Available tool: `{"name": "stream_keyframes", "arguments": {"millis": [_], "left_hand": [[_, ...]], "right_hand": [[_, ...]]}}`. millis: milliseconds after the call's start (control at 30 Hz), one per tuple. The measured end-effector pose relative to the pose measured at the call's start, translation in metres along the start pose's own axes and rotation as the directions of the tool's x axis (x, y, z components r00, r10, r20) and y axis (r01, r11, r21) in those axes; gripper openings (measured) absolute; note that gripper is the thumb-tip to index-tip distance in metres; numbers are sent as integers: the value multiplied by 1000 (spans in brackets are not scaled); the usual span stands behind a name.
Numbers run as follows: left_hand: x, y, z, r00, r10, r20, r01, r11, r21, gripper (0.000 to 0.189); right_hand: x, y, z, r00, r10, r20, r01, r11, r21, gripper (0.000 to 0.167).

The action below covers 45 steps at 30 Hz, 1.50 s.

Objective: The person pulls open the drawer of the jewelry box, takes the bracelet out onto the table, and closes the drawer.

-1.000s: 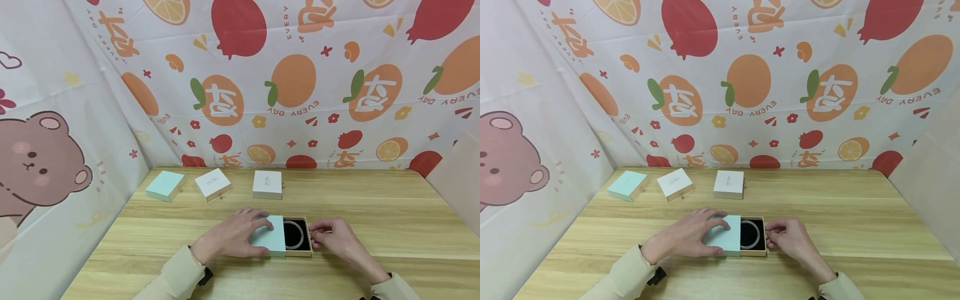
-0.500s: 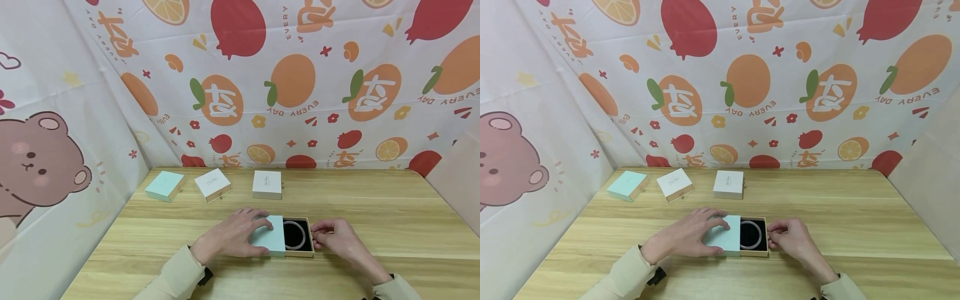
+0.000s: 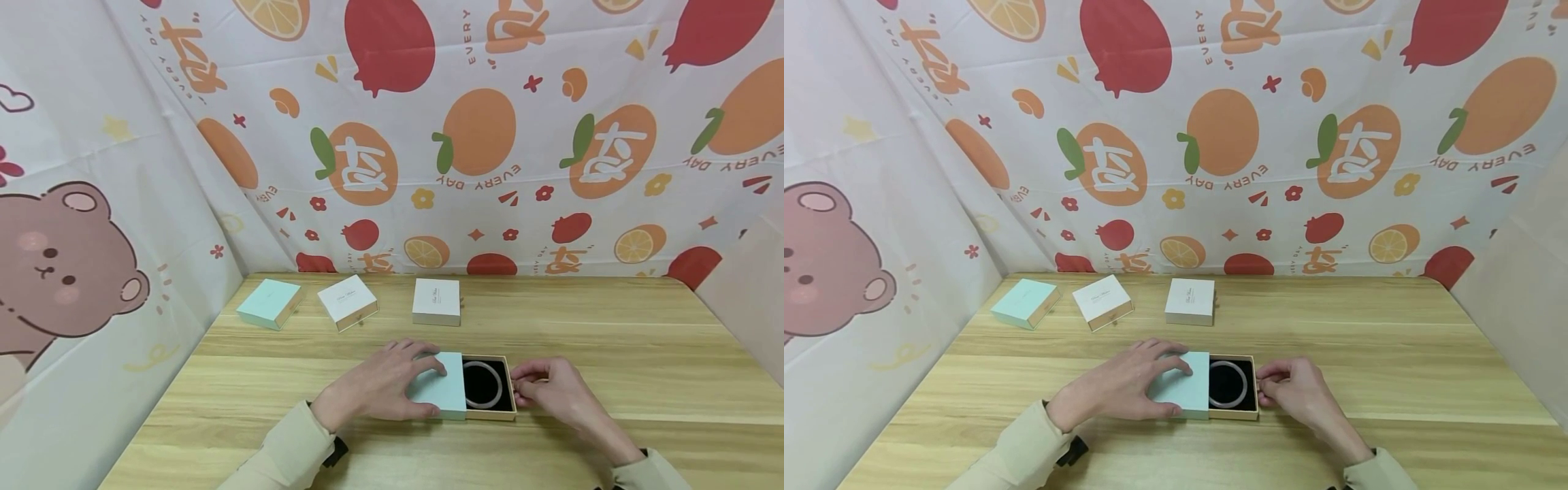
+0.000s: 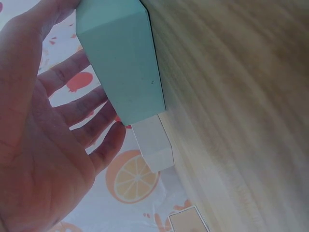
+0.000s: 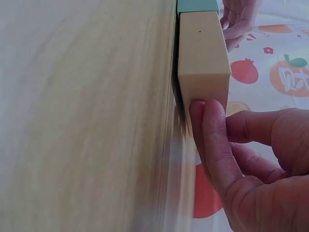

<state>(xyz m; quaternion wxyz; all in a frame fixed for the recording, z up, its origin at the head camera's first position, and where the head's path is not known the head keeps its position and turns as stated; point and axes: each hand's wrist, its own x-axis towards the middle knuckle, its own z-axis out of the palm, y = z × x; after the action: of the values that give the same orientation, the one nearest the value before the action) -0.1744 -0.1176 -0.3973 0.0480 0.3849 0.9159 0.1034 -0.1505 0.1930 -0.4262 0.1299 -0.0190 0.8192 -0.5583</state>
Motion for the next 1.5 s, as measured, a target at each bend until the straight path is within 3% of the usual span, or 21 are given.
{"name": "stream_keyframes", "arguments": {"millis": [1200,1367,1500], "left_hand": [[-1,1,-1,1000,9,-2,-9,1000,-4,52],[-1,1,-1,1000,8,-4,-8,1000,-4,52],[-1,1,-1,1000,6,-5,-6,1000,-3,52]], "right_hand": [[0,7,-3,1000,-4,-10,4,1000,-5,20],[-1,0,-3,997,0,-73,-6,997,-76,18],[-3,-8,-4,987,-88,-136,49,963,-265,18]]}}
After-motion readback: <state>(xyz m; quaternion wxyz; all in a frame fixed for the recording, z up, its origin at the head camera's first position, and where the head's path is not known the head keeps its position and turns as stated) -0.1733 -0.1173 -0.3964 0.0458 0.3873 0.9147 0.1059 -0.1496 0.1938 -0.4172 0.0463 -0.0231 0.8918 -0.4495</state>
